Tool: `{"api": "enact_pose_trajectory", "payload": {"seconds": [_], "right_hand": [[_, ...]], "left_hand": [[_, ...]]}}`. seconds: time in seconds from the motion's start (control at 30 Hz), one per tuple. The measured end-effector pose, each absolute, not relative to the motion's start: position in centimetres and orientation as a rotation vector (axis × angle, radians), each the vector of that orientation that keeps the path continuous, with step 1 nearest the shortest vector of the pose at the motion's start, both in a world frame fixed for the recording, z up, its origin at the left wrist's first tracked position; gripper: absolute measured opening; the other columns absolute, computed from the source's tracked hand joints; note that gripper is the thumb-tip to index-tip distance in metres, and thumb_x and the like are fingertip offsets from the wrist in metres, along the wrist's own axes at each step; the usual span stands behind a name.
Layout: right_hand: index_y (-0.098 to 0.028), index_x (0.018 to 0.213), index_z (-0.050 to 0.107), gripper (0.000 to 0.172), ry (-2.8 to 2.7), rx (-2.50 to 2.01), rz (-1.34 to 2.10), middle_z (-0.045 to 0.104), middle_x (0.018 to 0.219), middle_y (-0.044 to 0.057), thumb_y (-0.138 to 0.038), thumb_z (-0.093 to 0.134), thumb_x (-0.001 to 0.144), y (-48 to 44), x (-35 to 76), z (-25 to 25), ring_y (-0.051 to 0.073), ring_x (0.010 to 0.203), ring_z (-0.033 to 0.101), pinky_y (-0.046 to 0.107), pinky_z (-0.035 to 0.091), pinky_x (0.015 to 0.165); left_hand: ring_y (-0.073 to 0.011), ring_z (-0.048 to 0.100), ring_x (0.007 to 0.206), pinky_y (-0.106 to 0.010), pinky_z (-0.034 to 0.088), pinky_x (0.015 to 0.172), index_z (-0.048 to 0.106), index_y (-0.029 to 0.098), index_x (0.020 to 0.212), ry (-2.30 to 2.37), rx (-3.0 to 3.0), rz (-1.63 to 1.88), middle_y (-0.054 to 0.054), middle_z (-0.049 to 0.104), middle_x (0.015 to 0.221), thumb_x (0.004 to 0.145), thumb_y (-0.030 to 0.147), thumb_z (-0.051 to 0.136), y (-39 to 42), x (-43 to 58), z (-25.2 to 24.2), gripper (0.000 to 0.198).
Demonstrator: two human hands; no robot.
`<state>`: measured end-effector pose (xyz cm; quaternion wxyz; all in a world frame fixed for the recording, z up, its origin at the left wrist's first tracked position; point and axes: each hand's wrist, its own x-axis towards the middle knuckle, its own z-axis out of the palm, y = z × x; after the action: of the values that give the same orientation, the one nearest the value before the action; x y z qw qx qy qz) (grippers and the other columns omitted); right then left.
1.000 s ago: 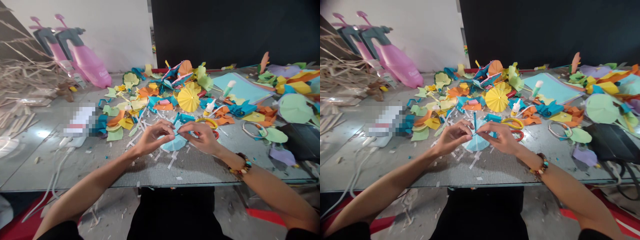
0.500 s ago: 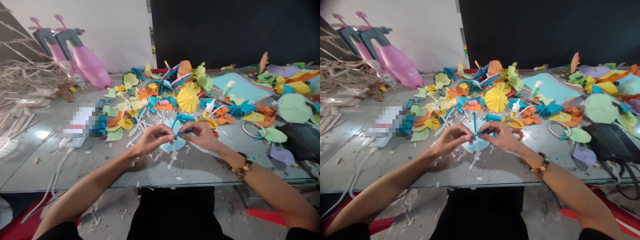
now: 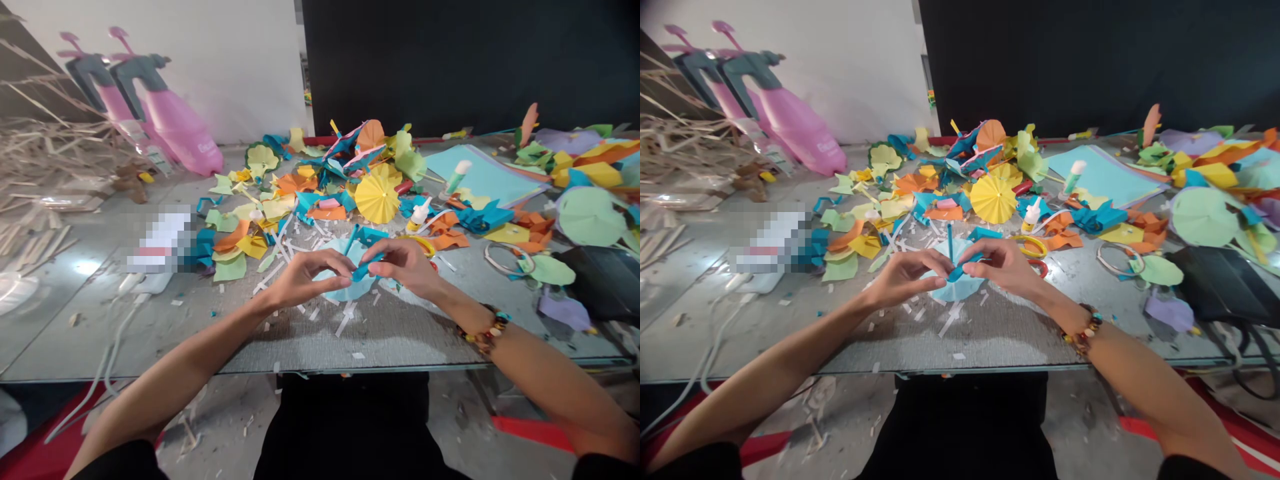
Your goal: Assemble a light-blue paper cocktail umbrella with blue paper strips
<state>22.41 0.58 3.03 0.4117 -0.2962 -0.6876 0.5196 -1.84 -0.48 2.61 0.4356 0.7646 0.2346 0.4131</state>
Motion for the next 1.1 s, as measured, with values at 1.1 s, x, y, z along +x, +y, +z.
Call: {"api": "enact_pose_trajectory", "payload": {"seconds": [1.1], "right_hand": [[-0.026, 0.111, 0.066, 0.03, -2.068, -0.573, 0.161, 0.077, 0.095, 0.002, -0.011, 0.07, 0.085, -1.4, 21.6, 1.9, 0.018, 0.086, 0.075, 0.031, 0.061, 0.075]], "left_hand": [[-0.0144, 0.075, 0.089, -0.027, 0.061, 0.084, 0.077, 0.02, 0.098, 0.764, 2.325, 1.247, -0.003, 0.08, 0.093, 0.092, 0.018, 0.07, -1.0, -1.1, 1.8, 0.009]]}}
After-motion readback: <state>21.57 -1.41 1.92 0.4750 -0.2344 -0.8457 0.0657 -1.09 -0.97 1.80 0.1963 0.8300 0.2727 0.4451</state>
